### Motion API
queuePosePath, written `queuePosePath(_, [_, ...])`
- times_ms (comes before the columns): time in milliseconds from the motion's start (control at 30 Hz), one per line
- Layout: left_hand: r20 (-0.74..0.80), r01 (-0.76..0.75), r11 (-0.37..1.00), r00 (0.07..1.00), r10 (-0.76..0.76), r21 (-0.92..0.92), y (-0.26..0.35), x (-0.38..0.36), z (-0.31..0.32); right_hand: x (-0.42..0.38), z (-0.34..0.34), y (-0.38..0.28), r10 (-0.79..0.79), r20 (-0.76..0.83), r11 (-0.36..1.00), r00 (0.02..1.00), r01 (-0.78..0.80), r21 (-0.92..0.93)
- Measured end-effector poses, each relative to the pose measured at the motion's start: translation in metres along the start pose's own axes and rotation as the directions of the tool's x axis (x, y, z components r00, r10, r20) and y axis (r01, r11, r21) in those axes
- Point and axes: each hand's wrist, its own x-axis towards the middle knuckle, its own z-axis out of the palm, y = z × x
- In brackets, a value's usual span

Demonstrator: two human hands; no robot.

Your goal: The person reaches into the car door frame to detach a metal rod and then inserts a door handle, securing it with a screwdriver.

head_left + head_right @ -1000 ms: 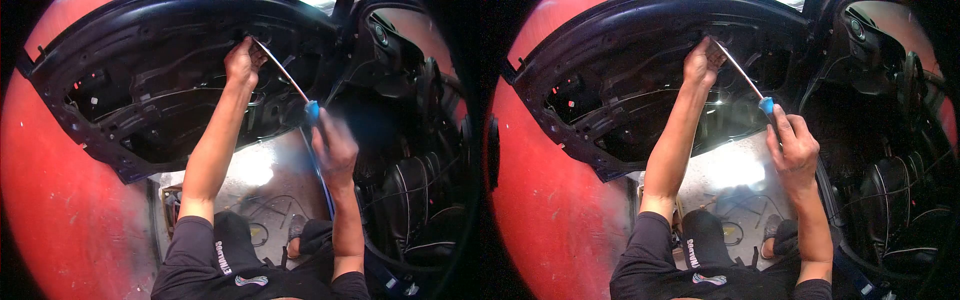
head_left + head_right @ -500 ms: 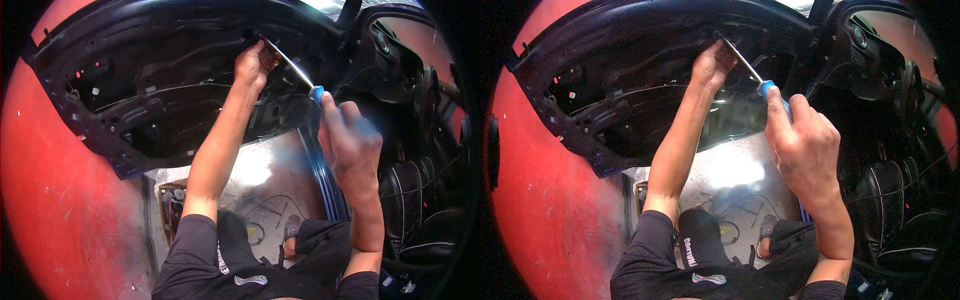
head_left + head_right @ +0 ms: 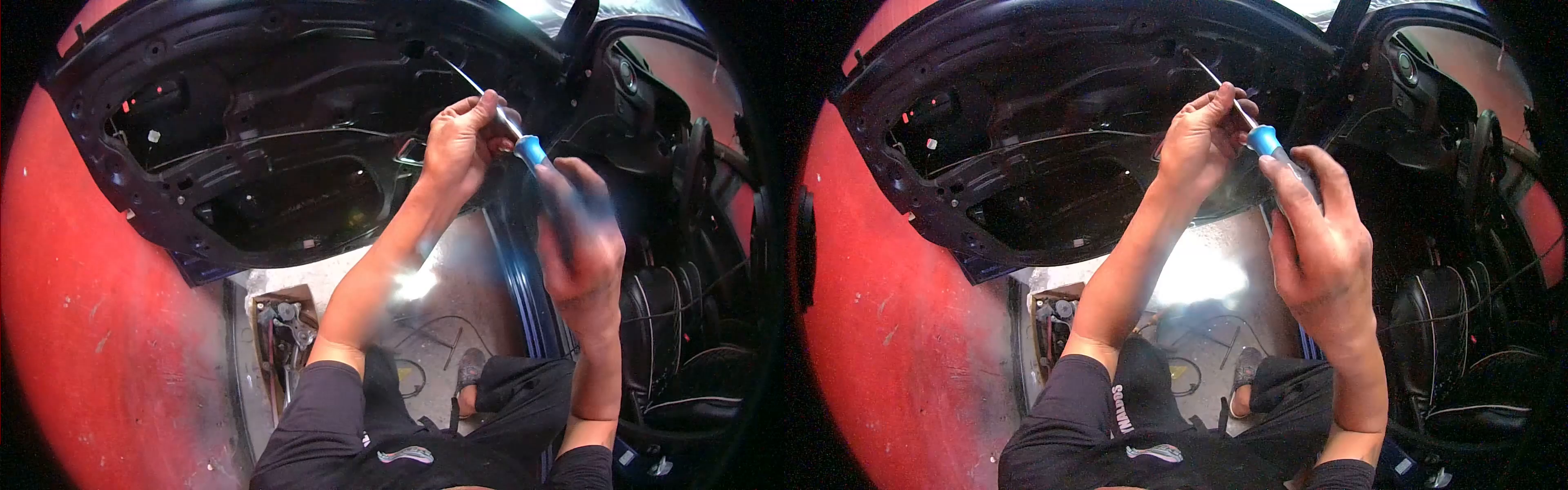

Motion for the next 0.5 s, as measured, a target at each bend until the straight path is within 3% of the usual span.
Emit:
queuePosePath(33, [-0.001, 0.001, 1.0, 1.0, -0.001, -0.001, 0.0, 0.0, 0.0, -0.002, 0.003, 0.004, -0.094, -0.048, 0.995, 0.994, 0.093, -0.034])
queuePosePath(100, [-0.015, -0.003, 0.999, 1.0, 0.004, 0.036, 0.001, 0.002, 0.0, 0.002, 0.003, 0.004, -0.126, -0.106, 0.991, 0.986, 0.12, -0.06])
queuePosePath(167, [-0.03, -0.017, 0.999, 0.999, 0.018, 0.036, 0.001, 0.002, 0.002, 0.006, -0.005, -0.007, 0.274, 0.007, 0.95, 0.962, -0.272, 0.15])
queuePosePath(233, [-0.043, -0.028, 0.999, 0.999, 0.029, 0.036, 0.0, 0.0, 0.007, 0.007, -0.002, 0.004, 0.318, -0.052, 0.923, 0.947, -0.297, 0.246])
queuePosePath(300, [-0.076, 0.004, 1.0, 0.997, -0.004, 0.0, 0.002, -0.004, 0.017, 0.008, -0.007, 0.003, 0.479, 0.058, 0.771, 0.876, -0.451, 0.449])
queuePosePath(400, [-0.06, -0.022, 0.997, 0.998, 0.027, 0.08, -0.004, 0.0, 0.015, 0.005, -0.013, 0.014, 0.503, 0.174, 0.725, 0.847, -0.523, 0.449])
queuePosePath(433, [-0.057, -0.019, 0.997, 0.998, 0.024, 0.081, -0.005, 0.002, 0.014, 0.005, -0.01, 0.014, 0.505, 0.171, 0.724, 0.846, -0.523, 0.449])
queuePosePath(500, [-0.068, -0.003, 0.995, 0.998, 0.009, 0.097, -0.001, 0.004, 0.016, 0.006, -0.003, 0.013, 0.233, -0.087, 0.951, 0.969, -0.208, 0.23])
